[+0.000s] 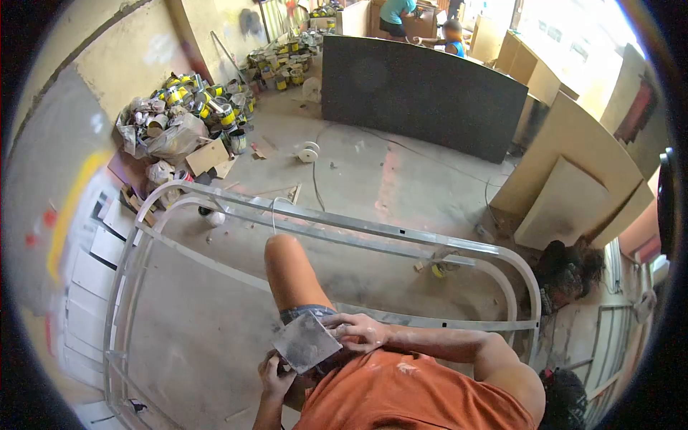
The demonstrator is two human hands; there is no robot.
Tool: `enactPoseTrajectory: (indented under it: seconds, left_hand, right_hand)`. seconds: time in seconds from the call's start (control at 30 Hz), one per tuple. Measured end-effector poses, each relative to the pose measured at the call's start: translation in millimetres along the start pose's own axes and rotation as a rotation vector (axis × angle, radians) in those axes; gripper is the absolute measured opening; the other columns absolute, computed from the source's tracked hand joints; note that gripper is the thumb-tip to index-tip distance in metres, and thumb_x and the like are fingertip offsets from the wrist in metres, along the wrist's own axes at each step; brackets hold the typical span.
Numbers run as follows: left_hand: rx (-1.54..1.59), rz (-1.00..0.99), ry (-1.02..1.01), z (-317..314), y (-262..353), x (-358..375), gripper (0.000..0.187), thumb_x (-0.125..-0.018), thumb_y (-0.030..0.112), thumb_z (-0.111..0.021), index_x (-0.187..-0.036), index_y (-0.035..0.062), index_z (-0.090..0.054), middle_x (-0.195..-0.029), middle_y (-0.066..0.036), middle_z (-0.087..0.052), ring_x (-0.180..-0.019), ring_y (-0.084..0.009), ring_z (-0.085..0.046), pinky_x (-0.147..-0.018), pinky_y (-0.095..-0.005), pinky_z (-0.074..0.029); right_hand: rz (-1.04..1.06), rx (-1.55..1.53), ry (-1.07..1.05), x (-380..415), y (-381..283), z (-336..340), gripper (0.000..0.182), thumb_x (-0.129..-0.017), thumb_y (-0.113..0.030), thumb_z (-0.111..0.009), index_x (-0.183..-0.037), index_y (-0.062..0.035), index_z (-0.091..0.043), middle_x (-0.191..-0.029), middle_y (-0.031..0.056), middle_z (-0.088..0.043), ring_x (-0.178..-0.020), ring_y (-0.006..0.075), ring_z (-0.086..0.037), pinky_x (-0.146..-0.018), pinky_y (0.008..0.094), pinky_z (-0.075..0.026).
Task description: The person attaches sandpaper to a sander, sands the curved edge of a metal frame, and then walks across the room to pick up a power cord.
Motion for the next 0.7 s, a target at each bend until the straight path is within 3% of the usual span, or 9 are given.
enactPoseTrajectory:
  seconds: [0.07,0.17,0.27,0.33,0.4,0.43,0.5,0.57,0.7]
  left_hand:
    - [0.109,0.050,-0.039,-4.9,-4.8,-1.6,0.053,-0.060,0.011,-0.088,-0.101,0.0024,-0.057,-0.095,-0.018,-0.066,-0.081,-0.0408,-0.067,-0.071,-0.0475,-0.052]
    - [0.036,-0.059,-0.001,-6.8,-5.0,-3.6,0.047,-0.061,0.012,-0.087,-0.097,0.0020,-0.057,-0.095,-0.019,-0.067,-0.082,-0.0415,-0.067,-0.070,-0.0463,-0.053]
    - [0.101,0.011,0.031,0.4,3.2,-14.1,0.040,-0.066,0.014,-0.084,-0.097,0.0007,-0.062,-0.097,-0.021,-0.068,-0.084,-0.0418,-0.069,-0.072,-0.0458,-0.055]
    - [-0.019,-0.009,-0.009,6.6,15.3,-27.4,0.046,-0.070,0.015,-0.085,-0.110,0.0024,-0.066,-0.099,-0.017,-0.070,-0.075,-0.0307,-0.069,-0.063,-0.0364,-0.055]
    - [0.013,-0.105,-0.003,11.3,22.6,-35.5,0.055,-0.071,0.019,-0.087,-0.118,0.0017,-0.065,-0.104,-0.018,-0.070,-0.079,-0.0329,-0.069,-0.065,-0.0386,-0.056]
    - [0.014,-0.055,-0.038,12.6,30.5,-42.9,0.055,-0.071,0.022,-0.088,-0.116,0.0014,-0.065,-0.104,-0.018,-0.070,-0.081,-0.0339,-0.069,-0.066,-0.0398,-0.056]
    - [0.012,-0.002,-0.072,9.1,39.7,-52.4,0.054,-0.071,0.024,-0.089,-0.113,0.0011,-0.064,-0.104,-0.018,-0.069,-0.083,-0.0349,-0.069,-0.067,-0.0410,-0.056]
    - [0.099,0.089,0.045,10.8,37.8,-58.1,0.054,-0.069,0.032,-0.090,-0.104,0.0018,-0.062,-0.098,-0.018,-0.068,-0.082,-0.0375,-0.068,-0.066,-0.0432,-0.055]
    - [0.051,-0.028,0.058,10.7,25.5,-59.5,0.056,-0.069,0.039,-0.091,-0.092,0.0031,-0.055,-0.091,-0.017,-0.065,-0.078,-0.0374,-0.067,-0.063,-0.0445,-0.053]
  right_hand:
    - [0.093,0.135,-0.033,2.5,5.0,-0.4,0.057,-0.087,-0.007,-0.070,-0.140,-0.0097,-0.048,-0.147,0.0249,-0.042,-0.125,0.0439,-0.055,-0.101,0.0474,-0.051]
    - [0.110,0.182,-0.008,4.6,26.5,-8.3,0.065,-0.086,-0.018,-0.077,-0.142,-0.0119,-0.044,-0.143,0.0249,-0.045,-0.120,0.0448,-0.058,-0.096,0.0479,-0.053]
    - [0.033,0.229,-0.032,-0.3,48.4,-13.8,0.070,-0.084,-0.021,-0.079,-0.143,-0.0133,-0.042,-0.142,0.0247,-0.047,-0.120,0.0451,-0.057,-0.093,0.0482,-0.054]
    - [0.075,0.187,0.028,-5.3,51.0,-14.4,0.072,-0.083,-0.022,-0.080,-0.144,-0.0130,-0.041,-0.142,0.0248,-0.046,-0.123,0.0448,-0.055,-0.095,0.0485,-0.053]
    - [0.070,0.195,0.159,-8.9,47.5,-9.9,0.072,-0.083,-0.022,-0.080,-0.144,-0.0128,-0.041,-0.141,0.0252,-0.047,-0.124,0.0446,-0.055,-0.096,0.0493,-0.053]
    - [-0.046,0.260,0.103,-9.5,47.5,-10.6,0.072,-0.083,-0.022,-0.080,-0.143,-0.0107,-0.041,-0.141,0.0254,-0.046,-0.126,0.0452,-0.053,-0.098,0.0510,-0.051]
    - [-0.030,0.256,0.111,-11.1,49.7,-9.9,0.072,-0.083,-0.023,-0.080,-0.143,-0.0097,-0.041,-0.142,0.0257,-0.045,-0.127,0.0456,-0.052,-0.099,0.0513,-0.050]
    - [-0.013,0.250,0.119,-11.7,52.3,-11.7,0.073,-0.083,-0.023,-0.080,-0.143,-0.0087,-0.040,-0.142,0.0260,-0.045,-0.128,0.0460,-0.050,-0.100,0.0516,-0.049]
    - [0.027,0.273,0.101,-14.1,50.8,-20.7,0.075,-0.084,-0.023,-0.079,-0.143,-0.0055,-0.037,-0.141,0.0276,-0.044,-0.128,0.0465,-0.048,-0.102,0.0511,-0.048]
Point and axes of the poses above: each hand's wrist, its own x-axis away from the middle knuckle, its own z-axis out of the back of the hand, y = z × x, the point moved 5 cm from there along -x, towards the middle knuckle
